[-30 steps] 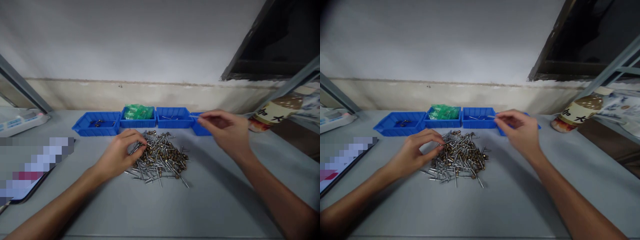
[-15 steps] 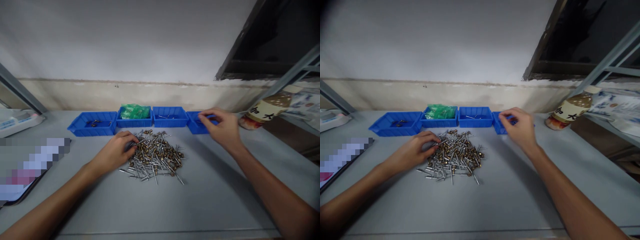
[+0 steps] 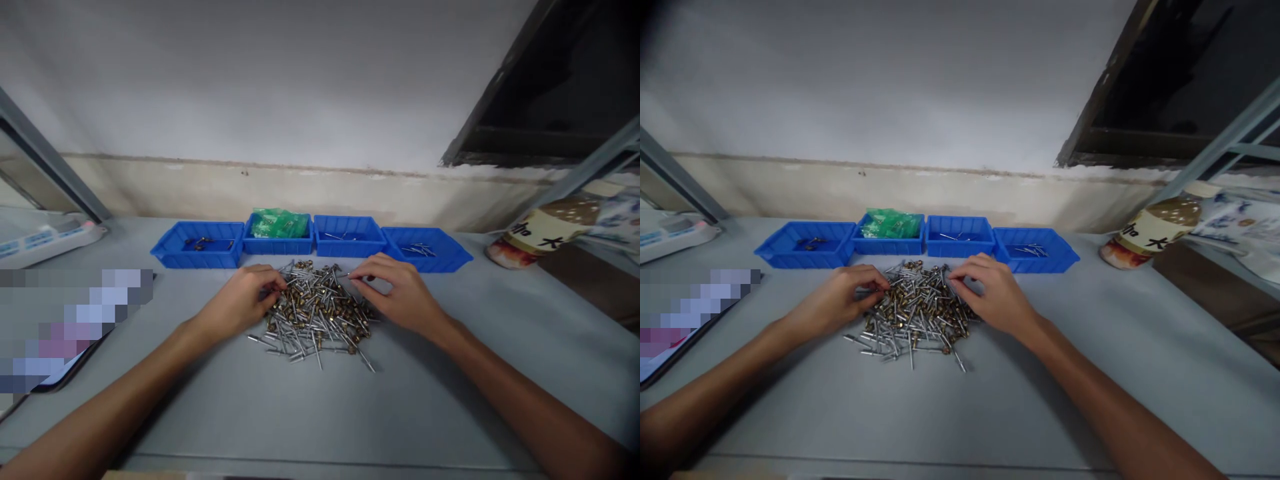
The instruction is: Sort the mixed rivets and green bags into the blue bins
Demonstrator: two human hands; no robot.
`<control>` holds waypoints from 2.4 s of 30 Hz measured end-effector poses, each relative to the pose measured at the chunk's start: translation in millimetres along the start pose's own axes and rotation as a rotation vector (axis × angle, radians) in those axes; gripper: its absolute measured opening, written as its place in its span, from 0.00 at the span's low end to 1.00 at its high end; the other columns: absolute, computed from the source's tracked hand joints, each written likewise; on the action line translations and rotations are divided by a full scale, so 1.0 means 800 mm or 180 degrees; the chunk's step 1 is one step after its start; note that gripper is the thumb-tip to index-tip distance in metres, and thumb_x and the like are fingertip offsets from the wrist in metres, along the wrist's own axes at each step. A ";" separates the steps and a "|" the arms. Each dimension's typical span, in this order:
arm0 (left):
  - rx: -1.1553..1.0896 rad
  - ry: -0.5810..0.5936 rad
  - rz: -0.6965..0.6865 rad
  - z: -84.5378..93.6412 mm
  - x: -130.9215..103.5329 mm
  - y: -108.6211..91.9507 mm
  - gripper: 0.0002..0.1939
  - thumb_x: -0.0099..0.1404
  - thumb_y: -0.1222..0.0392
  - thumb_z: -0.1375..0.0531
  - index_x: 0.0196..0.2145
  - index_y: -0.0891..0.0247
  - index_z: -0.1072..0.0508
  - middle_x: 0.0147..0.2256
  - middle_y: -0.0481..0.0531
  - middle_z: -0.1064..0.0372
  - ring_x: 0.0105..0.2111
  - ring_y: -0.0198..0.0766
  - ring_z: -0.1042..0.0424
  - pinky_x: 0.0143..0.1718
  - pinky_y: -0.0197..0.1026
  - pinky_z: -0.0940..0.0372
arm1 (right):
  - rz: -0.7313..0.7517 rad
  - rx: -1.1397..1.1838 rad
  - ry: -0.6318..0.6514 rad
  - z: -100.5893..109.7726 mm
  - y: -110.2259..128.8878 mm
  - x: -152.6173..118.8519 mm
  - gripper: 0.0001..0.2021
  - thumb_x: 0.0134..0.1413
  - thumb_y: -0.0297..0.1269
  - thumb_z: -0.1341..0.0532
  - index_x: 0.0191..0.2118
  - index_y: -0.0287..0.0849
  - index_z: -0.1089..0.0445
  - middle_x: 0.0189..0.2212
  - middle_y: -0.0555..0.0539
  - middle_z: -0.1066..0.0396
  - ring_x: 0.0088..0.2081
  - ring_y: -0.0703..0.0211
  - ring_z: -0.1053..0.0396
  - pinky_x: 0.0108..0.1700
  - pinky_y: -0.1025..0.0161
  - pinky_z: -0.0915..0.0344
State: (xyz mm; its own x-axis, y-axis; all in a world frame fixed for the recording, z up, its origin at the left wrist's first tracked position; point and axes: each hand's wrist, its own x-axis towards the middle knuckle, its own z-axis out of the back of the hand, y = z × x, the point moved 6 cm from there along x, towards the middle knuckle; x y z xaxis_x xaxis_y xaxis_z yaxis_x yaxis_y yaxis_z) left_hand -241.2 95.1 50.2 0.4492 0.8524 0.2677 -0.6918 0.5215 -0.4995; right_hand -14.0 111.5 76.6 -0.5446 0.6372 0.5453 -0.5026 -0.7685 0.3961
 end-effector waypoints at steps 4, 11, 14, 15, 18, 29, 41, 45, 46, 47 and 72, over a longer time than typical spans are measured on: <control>0.0021 0.0005 0.0087 0.002 0.001 -0.001 0.06 0.64 0.67 0.43 0.34 0.62 0.26 0.34 0.51 0.27 0.33 0.38 0.29 0.35 0.40 0.35 | -0.0015 -0.0011 -0.0012 0.002 0.000 0.001 0.06 0.57 0.30 0.40 0.36 0.47 0.26 0.32 0.49 0.25 0.35 0.57 0.30 0.38 0.56 0.34; 0.0150 -0.0156 0.0141 0.003 0.001 -0.006 0.06 0.64 0.66 0.43 0.34 0.62 0.25 0.34 0.51 0.26 0.35 0.41 0.29 0.38 0.43 0.34 | 0.0016 0.0019 0.0141 -0.007 0.006 -0.001 0.06 0.57 0.30 0.40 0.36 0.46 0.26 0.32 0.49 0.25 0.35 0.58 0.29 0.42 0.55 0.34; 0.0177 -0.0316 0.0097 0.005 0.001 -0.006 0.07 0.63 0.67 0.43 0.34 0.62 0.25 0.33 0.51 0.25 0.36 0.41 0.29 0.38 0.44 0.34 | -0.0031 0.0032 0.0138 -0.005 0.006 -0.001 0.06 0.58 0.31 0.40 0.38 0.45 0.25 0.33 0.48 0.25 0.36 0.57 0.30 0.41 0.56 0.34; 0.0161 -0.0373 0.0088 0.006 0.000 -0.005 0.07 0.63 0.67 0.43 0.34 0.62 0.25 0.33 0.51 0.25 0.36 0.41 0.29 0.39 0.44 0.34 | -0.0037 0.0039 0.0126 -0.004 0.006 -0.001 0.06 0.58 0.31 0.40 0.38 0.45 0.25 0.33 0.48 0.25 0.36 0.57 0.30 0.41 0.56 0.34; 0.0041 -0.0586 0.0187 0.010 -0.001 0.000 0.06 0.61 0.67 0.43 0.34 0.62 0.25 0.34 0.51 0.25 0.36 0.40 0.29 0.38 0.43 0.35 | -0.0008 0.0042 0.0113 -0.004 0.006 -0.001 0.06 0.58 0.31 0.40 0.38 0.45 0.25 0.33 0.48 0.25 0.35 0.58 0.30 0.40 0.57 0.34; -0.1839 -0.0712 0.0586 0.001 -0.001 -0.025 0.02 0.59 0.64 0.38 0.30 0.63 0.25 0.30 0.50 0.26 0.32 0.36 0.29 0.35 0.39 0.34 | -0.0422 0.0518 0.0197 -0.013 0.020 -0.004 0.05 0.57 0.32 0.38 0.38 0.45 0.25 0.34 0.51 0.25 0.35 0.63 0.30 0.38 0.65 0.35; -0.2153 -0.0558 0.0173 -0.011 -0.009 -0.050 0.05 0.56 0.71 0.38 0.29 0.64 0.24 0.32 0.50 0.26 0.34 0.36 0.28 0.37 0.40 0.34 | -0.0478 0.1070 0.0558 -0.039 0.051 -0.005 0.04 0.58 0.34 0.38 0.33 0.43 0.26 0.27 0.53 0.29 0.30 0.67 0.33 0.34 0.67 0.39; -0.2072 -0.0556 0.0127 -0.012 -0.008 -0.051 0.05 0.57 0.71 0.38 0.29 0.63 0.24 0.32 0.50 0.26 0.34 0.36 0.28 0.38 0.40 0.34 | -0.0473 0.1057 0.0566 -0.039 0.052 -0.004 0.05 0.58 0.35 0.39 0.33 0.43 0.26 0.27 0.53 0.29 0.30 0.67 0.33 0.34 0.67 0.39; -0.2044 -0.0545 0.0119 -0.012 -0.008 -0.051 0.05 0.57 0.71 0.38 0.29 0.63 0.25 0.32 0.49 0.26 0.34 0.36 0.28 0.38 0.40 0.34 | -0.0467 0.1061 0.0578 -0.039 0.053 -0.004 0.05 0.59 0.35 0.39 0.33 0.42 0.26 0.27 0.53 0.29 0.30 0.67 0.33 0.34 0.67 0.39; -0.2010 -0.0531 0.0110 -0.013 -0.008 -0.051 0.05 0.57 0.71 0.38 0.28 0.63 0.25 0.32 0.49 0.27 0.35 0.36 0.28 0.38 0.40 0.34 | -0.0462 0.1064 0.0586 -0.040 0.053 -0.004 0.06 0.59 0.35 0.39 0.33 0.42 0.26 0.27 0.53 0.28 0.30 0.67 0.33 0.34 0.67 0.39; 0.1527 -0.2038 0.0113 0.131 -0.030 0.031 0.02 0.64 0.63 0.41 0.35 0.62 0.28 0.33 0.48 0.30 0.35 0.40 0.31 0.41 0.43 0.36 | -0.0656 -0.0320 0.0036 -0.008 -0.033 -0.005 0.06 0.55 0.32 0.38 0.39 0.42 0.25 0.37 0.45 0.23 0.41 0.52 0.29 0.46 0.51 0.35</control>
State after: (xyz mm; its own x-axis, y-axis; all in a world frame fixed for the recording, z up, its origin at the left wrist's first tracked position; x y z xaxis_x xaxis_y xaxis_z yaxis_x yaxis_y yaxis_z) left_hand -328.0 91.8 117.9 0.1113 0.6499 0.7518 -0.9327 0.3294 -0.1467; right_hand -2.9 129.7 59.1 -0.4306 0.7812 0.4519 -0.6682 -0.6125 0.4223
